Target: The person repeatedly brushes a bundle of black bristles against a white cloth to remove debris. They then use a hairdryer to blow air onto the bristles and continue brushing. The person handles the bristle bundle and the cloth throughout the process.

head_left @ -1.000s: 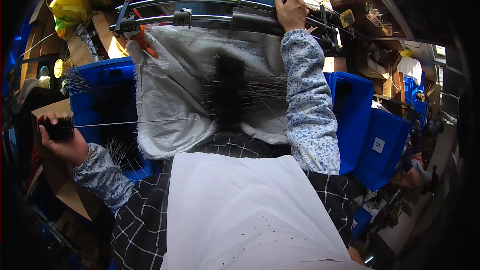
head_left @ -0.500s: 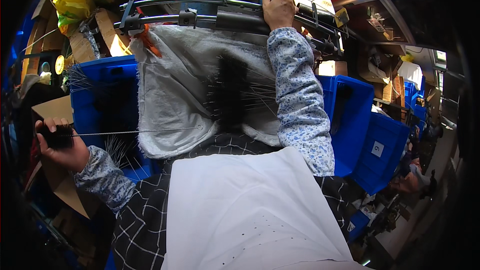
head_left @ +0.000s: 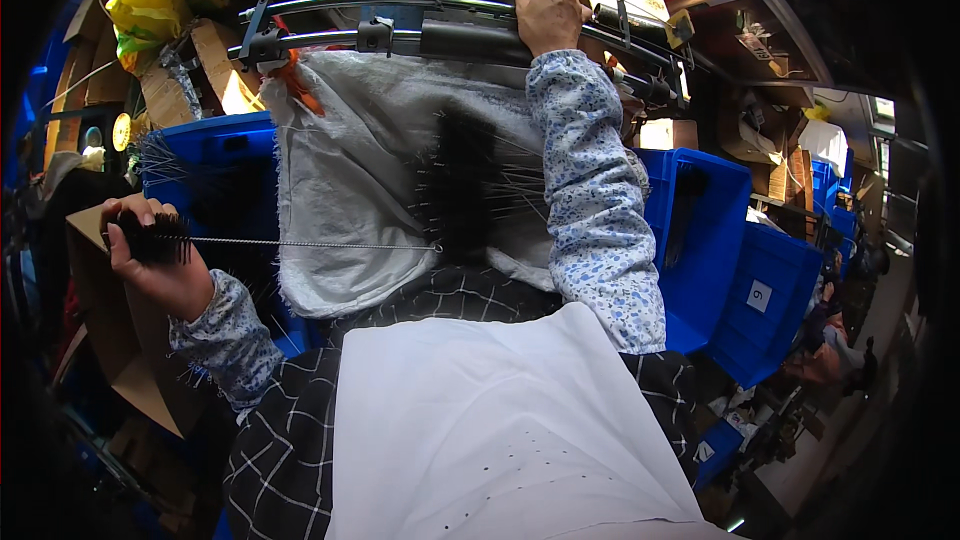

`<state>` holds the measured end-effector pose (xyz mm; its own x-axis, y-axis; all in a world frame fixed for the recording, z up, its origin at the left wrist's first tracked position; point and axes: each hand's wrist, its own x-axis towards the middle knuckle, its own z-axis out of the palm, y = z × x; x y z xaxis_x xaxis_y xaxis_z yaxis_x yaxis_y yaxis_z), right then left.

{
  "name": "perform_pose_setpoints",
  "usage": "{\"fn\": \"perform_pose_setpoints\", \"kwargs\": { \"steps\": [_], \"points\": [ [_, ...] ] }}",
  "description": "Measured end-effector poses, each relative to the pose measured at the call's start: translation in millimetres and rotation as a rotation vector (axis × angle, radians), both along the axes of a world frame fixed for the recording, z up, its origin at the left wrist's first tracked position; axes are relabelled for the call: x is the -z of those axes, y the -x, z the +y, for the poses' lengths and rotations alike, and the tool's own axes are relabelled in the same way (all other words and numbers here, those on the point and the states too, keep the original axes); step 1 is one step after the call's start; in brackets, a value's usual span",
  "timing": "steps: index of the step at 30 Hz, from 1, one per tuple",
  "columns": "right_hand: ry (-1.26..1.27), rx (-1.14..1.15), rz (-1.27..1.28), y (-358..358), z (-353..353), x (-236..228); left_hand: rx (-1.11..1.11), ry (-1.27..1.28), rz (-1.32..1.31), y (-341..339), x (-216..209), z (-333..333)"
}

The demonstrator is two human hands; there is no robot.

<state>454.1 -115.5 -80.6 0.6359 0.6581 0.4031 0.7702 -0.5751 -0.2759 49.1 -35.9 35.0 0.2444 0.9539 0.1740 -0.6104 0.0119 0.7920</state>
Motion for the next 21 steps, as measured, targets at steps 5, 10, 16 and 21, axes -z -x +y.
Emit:
{"fn": "perform_pose_setpoints", "kwargs": {
  "steps": [5, 10, 16, 21],
  "points": [
    [0.047, 0.01, -0.003, -33, -35, 0, 0.028, 0.02, 0.007, 10, 15, 7],
    [0.125, 0.104, -0.034, -88, -58, -7, 0.039, 0.022, 0.059, -16, 24, 6],
    [0.342, -0.059, 0.045, -123, -76, -24, 0.218, 0.0, 0.283, -69, 28, -13],
    [0.239, -0.207, 0.697, -43, -136, -103, 0.427, 0.054, 0.279, -103, 35, -27]
  ]
}}
